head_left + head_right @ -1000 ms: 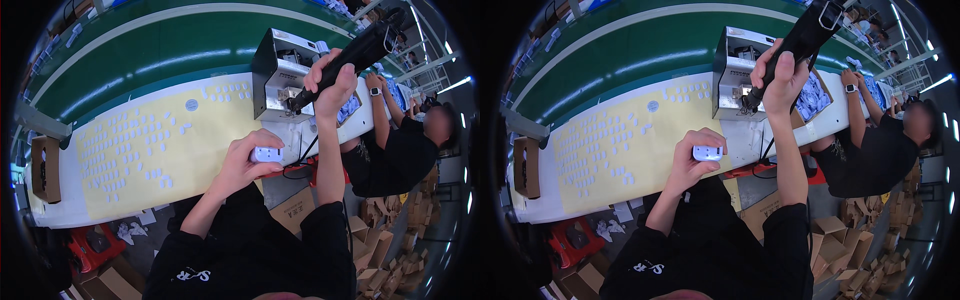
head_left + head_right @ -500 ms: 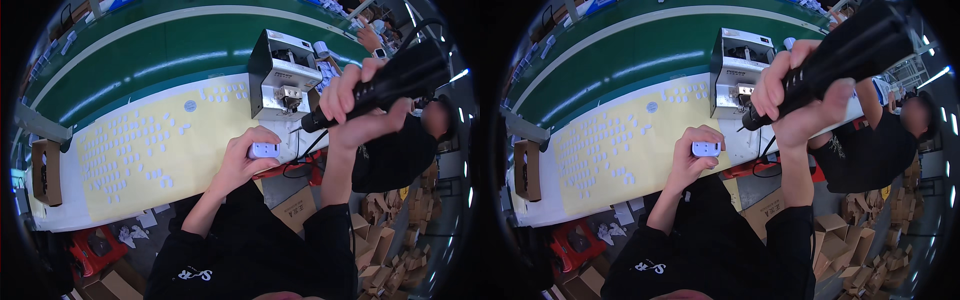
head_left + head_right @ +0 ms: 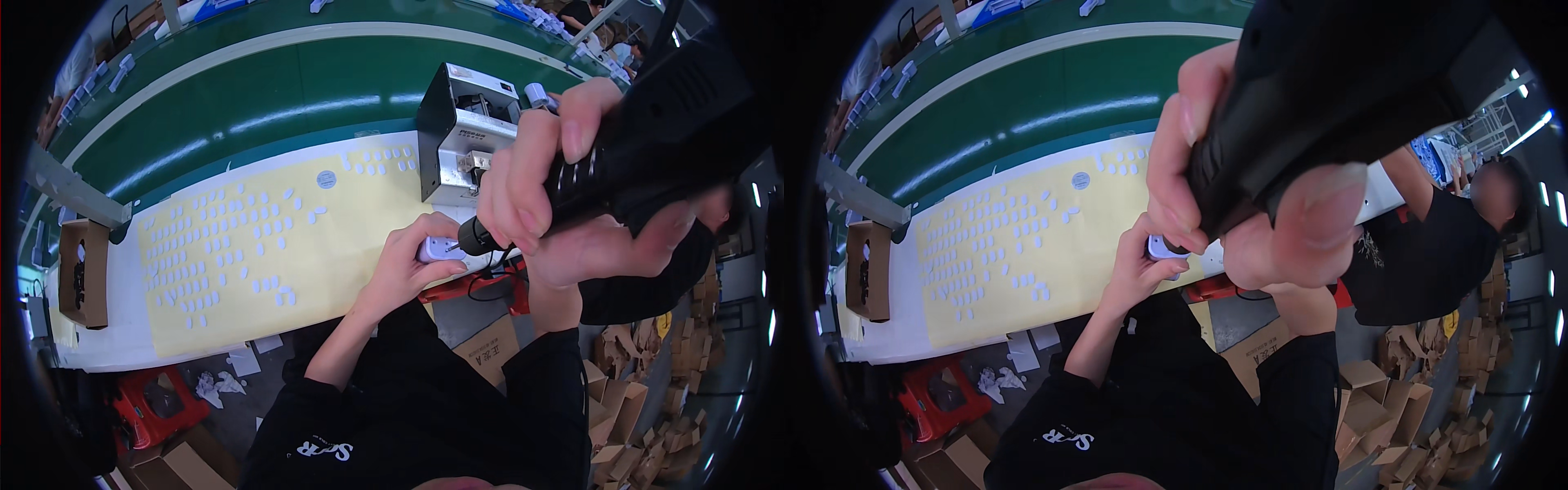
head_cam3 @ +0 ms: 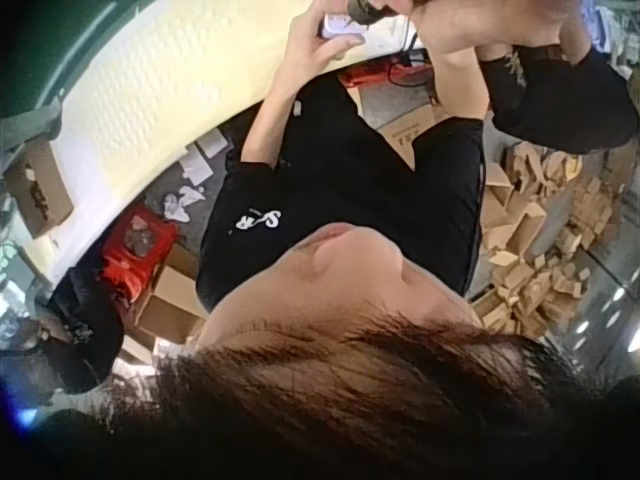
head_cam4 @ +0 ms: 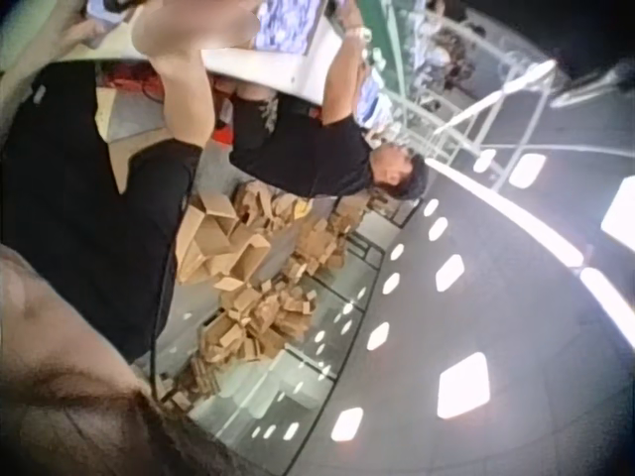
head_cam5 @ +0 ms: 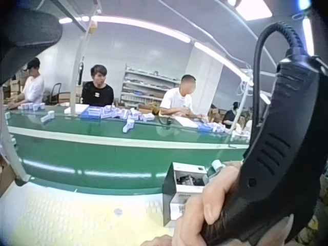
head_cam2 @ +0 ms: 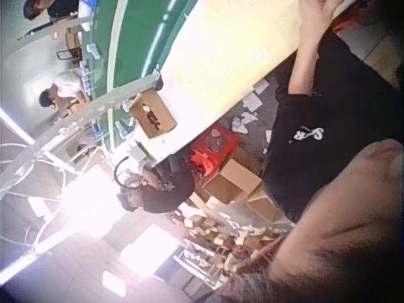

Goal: Assembling electronic components by tightening screws using an electric screwdriver on a production line.

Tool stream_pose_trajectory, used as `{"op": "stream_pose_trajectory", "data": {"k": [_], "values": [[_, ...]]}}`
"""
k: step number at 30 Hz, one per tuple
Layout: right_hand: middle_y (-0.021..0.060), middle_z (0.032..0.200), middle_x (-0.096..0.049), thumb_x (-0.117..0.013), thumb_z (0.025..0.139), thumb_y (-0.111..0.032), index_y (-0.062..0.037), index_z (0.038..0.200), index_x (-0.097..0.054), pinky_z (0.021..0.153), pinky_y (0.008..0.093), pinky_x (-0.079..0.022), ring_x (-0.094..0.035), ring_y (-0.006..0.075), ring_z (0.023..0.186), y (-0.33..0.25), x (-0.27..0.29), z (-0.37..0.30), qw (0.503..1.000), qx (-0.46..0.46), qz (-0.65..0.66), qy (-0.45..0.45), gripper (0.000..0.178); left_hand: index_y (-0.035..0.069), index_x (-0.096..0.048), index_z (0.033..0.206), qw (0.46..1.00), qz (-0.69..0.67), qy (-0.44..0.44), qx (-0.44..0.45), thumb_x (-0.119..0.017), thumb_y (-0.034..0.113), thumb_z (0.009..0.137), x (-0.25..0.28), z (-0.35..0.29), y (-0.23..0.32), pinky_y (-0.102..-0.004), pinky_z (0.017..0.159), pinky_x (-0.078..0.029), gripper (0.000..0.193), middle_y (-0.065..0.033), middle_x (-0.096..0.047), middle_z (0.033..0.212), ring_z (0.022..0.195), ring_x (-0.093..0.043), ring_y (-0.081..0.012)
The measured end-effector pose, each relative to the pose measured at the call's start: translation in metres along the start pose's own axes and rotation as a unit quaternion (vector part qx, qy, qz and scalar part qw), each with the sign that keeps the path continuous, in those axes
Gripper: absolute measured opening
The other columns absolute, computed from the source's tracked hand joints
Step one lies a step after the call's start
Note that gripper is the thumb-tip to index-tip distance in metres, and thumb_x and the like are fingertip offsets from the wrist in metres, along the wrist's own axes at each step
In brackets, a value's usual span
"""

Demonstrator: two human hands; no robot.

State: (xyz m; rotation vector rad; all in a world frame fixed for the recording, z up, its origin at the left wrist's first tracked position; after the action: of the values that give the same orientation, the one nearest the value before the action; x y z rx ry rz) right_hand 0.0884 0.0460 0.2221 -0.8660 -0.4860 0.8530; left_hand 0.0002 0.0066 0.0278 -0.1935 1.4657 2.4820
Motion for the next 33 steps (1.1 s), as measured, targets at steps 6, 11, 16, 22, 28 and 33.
{"op": "stream_pose_trajectory", "data": {"k": [6,11,16,22,28,33], "values": [[0.0047,0.058,-0.045,-0.050,0.075,-0.070,-0.0069,0.098,-0.035,0.036,0.0244,-0.036,-0.041,0.0110,0.039,0.008,-0.002,0.002,0.997,-0.065,-0.043,-0.021,0.069,0.003,-0.052,0.097,0.999,0.035,0.000,-0.026,-0.075,0.016,0.073,0.004,0.001,0.001,-0.0289,0.072,-0.046,0.036,-0.0091,-0.061,0.092,0.079,-0.060,-0.0212],[0.0055,0.058,-0.045,-0.053,0.074,-0.069,-0.0066,0.099,-0.035,0.037,0.0250,-0.037,-0.042,0.0118,0.039,0.009,-0.001,0.003,0.989,-0.114,-0.085,-0.033,0.069,0.003,-0.052,0.096,0.999,0.023,-0.012,-0.031,-0.075,0.016,0.072,0.001,0.005,0.003,-0.0288,0.072,-0.046,0.036,-0.0091,-0.061,0.092,0.079,-0.060,-0.0215],[0.0061,0.058,-0.045,-0.055,0.074,-0.068,-0.0063,0.099,-0.034,0.038,0.0254,-0.038,-0.042,0.0123,0.040,0.014,-0.001,0.005,0.984,-0.143,-0.086,-0.055,0.069,0.003,-0.052,0.095,0.998,0.033,-0.012,-0.043,-0.076,0.017,0.070,0.002,0.004,0.003,-0.0286,0.069,-0.045,0.037,-0.0087,-0.062,0.091,0.077,-0.060,-0.0217],[0.0063,0.059,-0.046,-0.057,0.074,-0.065,-0.0063,0.098,-0.034,0.039,0.0253,-0.038,-0.042,0.0124,0.040,0.014,0.006,-0.003,0.991,-0.110,-0.044,-0.064,0.068,0.003,-0.052,0.095,0.998,0.023,-0.020,-0.047,-0.077,0.018,0.070,0.002,0.002,-0.001,-0.0280,0.066,-0.045,0.039,-0.0085,-0.062,0.089,0.073,-0.059,-0.0213],[0.0064,0.059,-0.046,-0.058,0.074,-0.064,-0.0066,0.097,-0.034,0.038,0.0249,-0.038,-0.041,0.0123,0.040,0.009,0.005,-0.013,0.998,-0.026,-0.038,-0.038,0.066,0.004,-0.051,0.096,0.998,0.037,-0.026,-0.042,-0.076,0.019,0.071,0.001,-0.001,-0.003,-0.0277,0.065,-0.045,0.038,-0.0089,-0.062,0.089,0.071,-0.058,-0.0215],[0.0065,0.059,-0.046,-0.059,0.075,-0.063,-0.0068,0.097,-0.035,0.037,0.0245,-0.037,-0.041,0.0122,0.040,0.004,0.006,-0.026,0.999,0.037,-0.028,-0.012,0.065,0.004,-0.051,0.097,0.999,0.027,-0.017,-0.033,-0.075,0.019,0.073,0.001,-0.003,-0.005,-0.0281,0.065,-0.044,0.037,-0.0093,-0.062,0.090,0.071,-0.058,-0.0220]]}}
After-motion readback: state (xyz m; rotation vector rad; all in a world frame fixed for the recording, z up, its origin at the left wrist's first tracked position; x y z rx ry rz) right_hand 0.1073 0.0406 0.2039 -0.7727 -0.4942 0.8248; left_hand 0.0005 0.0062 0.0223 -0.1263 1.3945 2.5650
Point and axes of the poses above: each hand's wrist, its own z-axis towards the middle knuckle, its own x-axis out of the back of the hand, y = z × x, the point moved 3 cm from there along z, towards the middle knuckle
